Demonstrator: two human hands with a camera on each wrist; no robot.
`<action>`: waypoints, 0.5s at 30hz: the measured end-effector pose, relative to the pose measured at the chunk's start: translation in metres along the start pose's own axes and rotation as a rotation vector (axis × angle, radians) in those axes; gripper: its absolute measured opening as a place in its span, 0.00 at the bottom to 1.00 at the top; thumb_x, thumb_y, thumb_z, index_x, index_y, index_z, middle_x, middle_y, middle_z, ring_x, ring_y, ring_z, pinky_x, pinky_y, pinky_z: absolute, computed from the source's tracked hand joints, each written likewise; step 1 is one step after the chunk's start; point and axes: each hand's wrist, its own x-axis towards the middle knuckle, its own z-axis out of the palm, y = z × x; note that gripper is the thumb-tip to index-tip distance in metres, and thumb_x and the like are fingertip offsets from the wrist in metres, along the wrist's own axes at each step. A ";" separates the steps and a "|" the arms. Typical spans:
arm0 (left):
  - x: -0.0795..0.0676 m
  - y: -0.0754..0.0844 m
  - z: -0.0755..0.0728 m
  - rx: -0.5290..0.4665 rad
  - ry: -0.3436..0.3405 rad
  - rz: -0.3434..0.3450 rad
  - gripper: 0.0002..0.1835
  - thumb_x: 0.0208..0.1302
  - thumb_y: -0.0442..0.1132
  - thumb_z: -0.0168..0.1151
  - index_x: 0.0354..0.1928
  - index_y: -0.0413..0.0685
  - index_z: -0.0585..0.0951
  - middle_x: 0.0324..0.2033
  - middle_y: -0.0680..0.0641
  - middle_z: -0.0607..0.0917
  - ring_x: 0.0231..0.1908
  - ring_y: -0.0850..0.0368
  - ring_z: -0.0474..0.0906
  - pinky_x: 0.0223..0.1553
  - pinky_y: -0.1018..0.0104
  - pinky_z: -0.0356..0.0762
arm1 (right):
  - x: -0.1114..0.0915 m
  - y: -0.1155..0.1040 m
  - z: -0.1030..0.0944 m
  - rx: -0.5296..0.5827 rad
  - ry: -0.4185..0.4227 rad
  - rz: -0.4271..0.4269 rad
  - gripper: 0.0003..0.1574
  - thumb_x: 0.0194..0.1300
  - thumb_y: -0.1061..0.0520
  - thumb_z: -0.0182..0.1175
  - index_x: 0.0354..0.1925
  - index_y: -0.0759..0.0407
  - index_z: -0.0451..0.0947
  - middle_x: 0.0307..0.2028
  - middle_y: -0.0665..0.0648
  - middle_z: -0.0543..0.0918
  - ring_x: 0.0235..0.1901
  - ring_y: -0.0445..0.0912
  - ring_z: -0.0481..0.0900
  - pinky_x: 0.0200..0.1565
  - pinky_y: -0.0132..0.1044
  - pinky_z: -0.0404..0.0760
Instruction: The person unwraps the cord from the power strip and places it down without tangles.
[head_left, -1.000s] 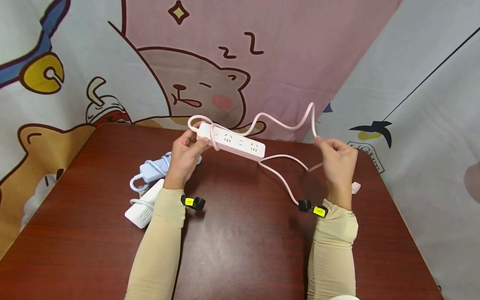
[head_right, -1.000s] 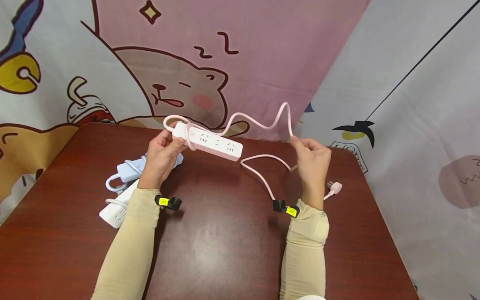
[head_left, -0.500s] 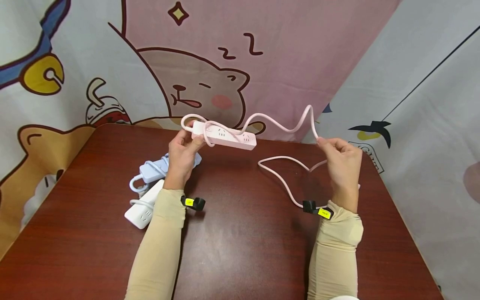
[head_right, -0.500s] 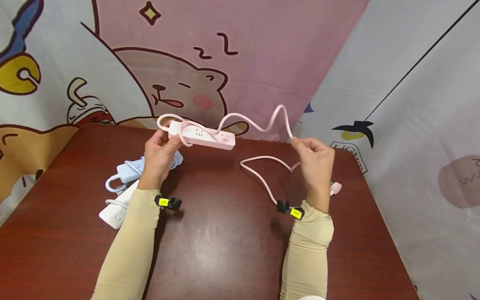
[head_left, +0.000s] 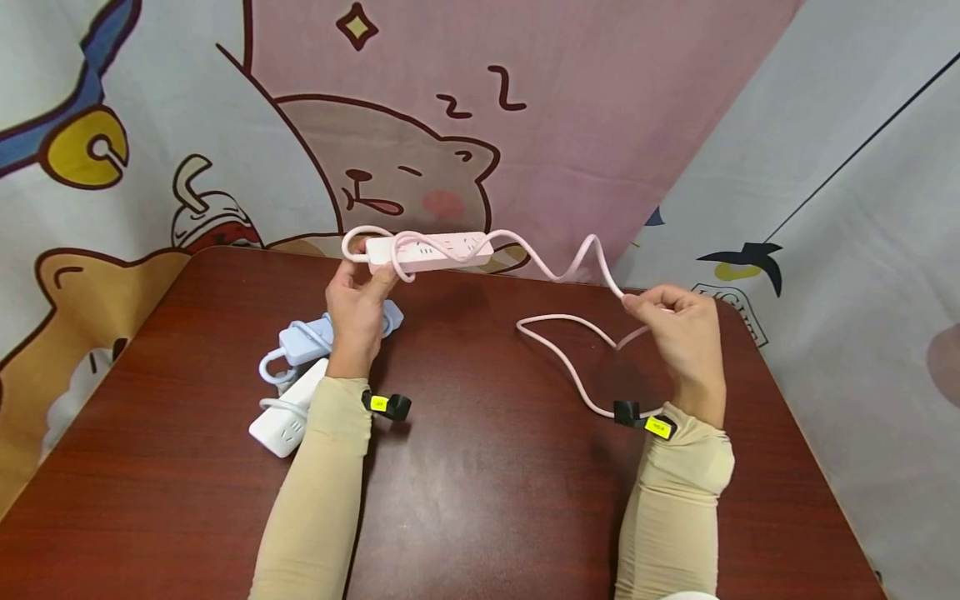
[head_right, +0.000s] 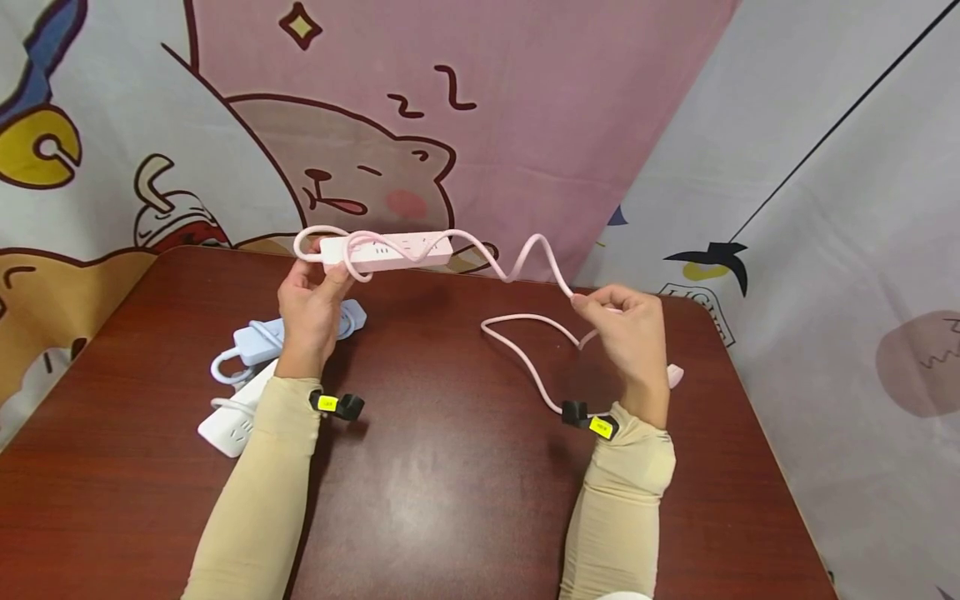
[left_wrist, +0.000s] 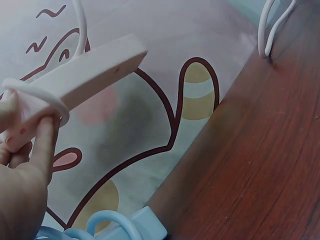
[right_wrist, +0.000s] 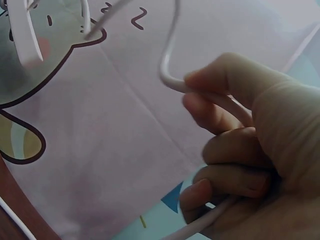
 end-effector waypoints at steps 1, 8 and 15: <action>0.000 0.000 0.000 -0.011 0.016 0.007 0.19 0.62 0.23 0.67 0.53 0.47 0.81 0.53 0.49 0.81 0.43 0.61 0.85 0.50 0.67 0.85 | 0.000 0.000 -0.002 -0.034 -0.024 0.003 0.11 0.58 0.62 0.73 0.20 0.53 0.86 0.13 0.41 0.76 0.25 0.37 0.66 0.25 0.33 0.60; 0.002 0.002 0.001 -0.082 0.114 0.039 0.25 0.61 0.21 0.67 0.60 0.42 0.79 0.55 0.48 0.79 0.48 0.57 0.82 0.48 0.67 0.86 | -0.003 0.002 -0.017 -0.257 -0.152 -0.012 0.14 0.61 0.57 0.71 0.19 0.51 0.85 0.14 0.37 0.78 0.25 0.36 0.68 0.27 0.36 0.62; 0.004 0.002 0.001 -0.231 0.123 0.075 0.21 0.63 0.20 0.63 0.56 0.44 0.79 0.54 0.44 0.78 0.50 0.55 0.82 0.49 0.64 0.86 | -0.006 0.004 -0.030 -0.358 -0.240 0.001 0.12 0.61 0.57 0.70 0.21 0.56 0.84 0.15 0.36 0.76 0.25 0.37 0.64 0.26 0.39 0.60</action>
